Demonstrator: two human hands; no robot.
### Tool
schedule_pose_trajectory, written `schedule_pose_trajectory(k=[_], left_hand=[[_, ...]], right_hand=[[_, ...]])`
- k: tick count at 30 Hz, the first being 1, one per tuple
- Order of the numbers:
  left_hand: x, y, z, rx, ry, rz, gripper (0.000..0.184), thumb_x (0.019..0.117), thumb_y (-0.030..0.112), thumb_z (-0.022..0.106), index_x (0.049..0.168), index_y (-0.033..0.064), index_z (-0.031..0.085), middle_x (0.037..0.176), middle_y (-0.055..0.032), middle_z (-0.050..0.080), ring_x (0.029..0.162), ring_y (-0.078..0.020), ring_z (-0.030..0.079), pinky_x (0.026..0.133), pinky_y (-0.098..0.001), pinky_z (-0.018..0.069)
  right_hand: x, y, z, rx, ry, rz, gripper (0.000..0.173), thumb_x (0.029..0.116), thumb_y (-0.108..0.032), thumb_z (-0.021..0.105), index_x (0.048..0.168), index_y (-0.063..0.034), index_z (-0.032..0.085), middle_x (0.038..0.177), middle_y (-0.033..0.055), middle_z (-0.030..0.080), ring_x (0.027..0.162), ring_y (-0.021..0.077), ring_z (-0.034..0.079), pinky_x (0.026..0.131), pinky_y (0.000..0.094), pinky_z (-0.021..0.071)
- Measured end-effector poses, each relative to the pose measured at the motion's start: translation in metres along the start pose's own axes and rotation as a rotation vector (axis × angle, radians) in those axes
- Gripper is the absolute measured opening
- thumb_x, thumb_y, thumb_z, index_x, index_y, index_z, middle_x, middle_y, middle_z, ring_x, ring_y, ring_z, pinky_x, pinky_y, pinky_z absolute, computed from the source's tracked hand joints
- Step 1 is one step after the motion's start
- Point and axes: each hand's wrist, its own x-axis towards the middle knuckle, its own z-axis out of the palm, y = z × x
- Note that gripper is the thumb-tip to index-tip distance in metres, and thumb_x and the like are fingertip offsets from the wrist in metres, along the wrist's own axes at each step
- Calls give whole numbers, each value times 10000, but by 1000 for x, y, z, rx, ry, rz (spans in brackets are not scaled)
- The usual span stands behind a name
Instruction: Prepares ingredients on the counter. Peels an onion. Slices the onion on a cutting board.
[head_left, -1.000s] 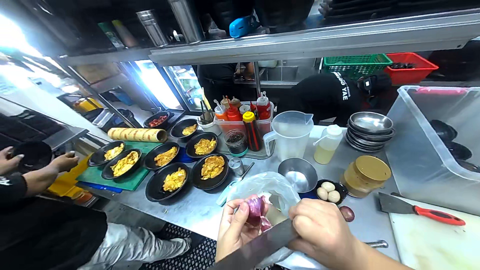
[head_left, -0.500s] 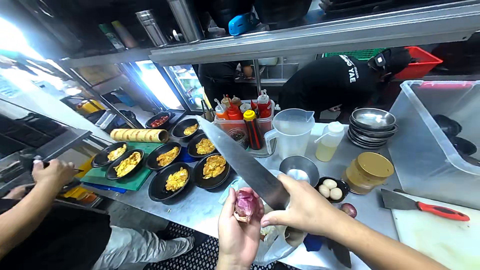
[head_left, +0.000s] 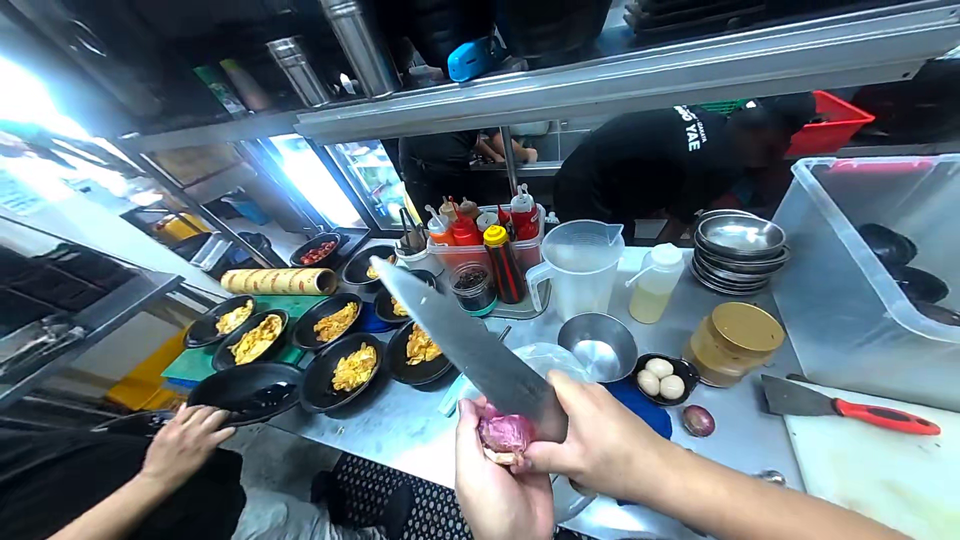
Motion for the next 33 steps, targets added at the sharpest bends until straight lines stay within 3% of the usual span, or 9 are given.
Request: schedule_pose_trajectory(k=[6,11,15,17,19,24,27,30,33], left_hand=[[3,0,10,59,-7,68,505,1121,430,279,983,74,611,833,-66,671,782,-155,699,708,-355,610],[6,-5,0,-95,-245,-79,687,1091,440,45,1125,41,603,1003,-143,695,935,-235,710,800,-395,607],[18,4,-3,-135,-173,-214,573,1095,527,288,1200,53,593,1039,-166,682,925,-258,707,798,-443,609],[31,9,-16,-77,-162,-246,566,1105,493,287,1200,17,578,1003,-197,663,789,-258,692,684,-390,608],[40,14,-30,-40,-190,-251,517,1119,419,295,1239,12,590,1068,-217,669,810,-274,698,693,-389,611],[50,22,-62,-24,-358,-156,362,1075,213,428,1323,18,605,1212,-252,666,1081,-331,689,900,-443,584],[48,22,-68,-8,-361,-163,393,1093,266,359,1269,37,626,1162,-248,680,1032,-327,703,839,-439,601],[46,21,-71,44,-394,-169,359,1093,257,364,1218,53,631,1166,-248,674,989,-322,713,751,-415,617],[50,18,-76,205,-551,-53,261,988,179,645,1206,36,636,1183,-222,652,941,-237,697,737,-334,604]], right_hand=[[0,-2,-4,-11,-9,-11,688,847,-794,581,1044,-135,585,800,9,603,760,161,638,663,395,540],[1,7,3,13,15,-125,619,983,-716,417,897,-135,613,694,14,561,653,172,602,578,426,505],[8,16,-12,40,250,-189,560,979,-687,486,829,-164,621,673,-27,557,636,111,586,566,372,503],[9,25,-19,-26,368,-217,506,983,-660,509,810,-199,624,679,-68,574,647,66,599,564,337,517],[8,34,-22,-168,441,-247,476,975,-639,542,796,-203,605,696,-72,568,657,61,600,548,323,511],[4,42,-22,-314,183,-139,656,911,-806,441,992,-188,647,895,-3,600,798,157,641,615,407,540],[6,48,-18,-127,185,-110,692,996,-761,282,838,-187,635,789,-11,576,735,148,609,599,421,505],[9,47,-11,-127,330,-62,637,998,-731,373,687,-210,567,656,-52,505,606,107,539,519,371,447],[11,42,-13,-220,293,-4,667,847,-852,512,758,-198,612,716,-40,554,656,129,583,547,396,496]])
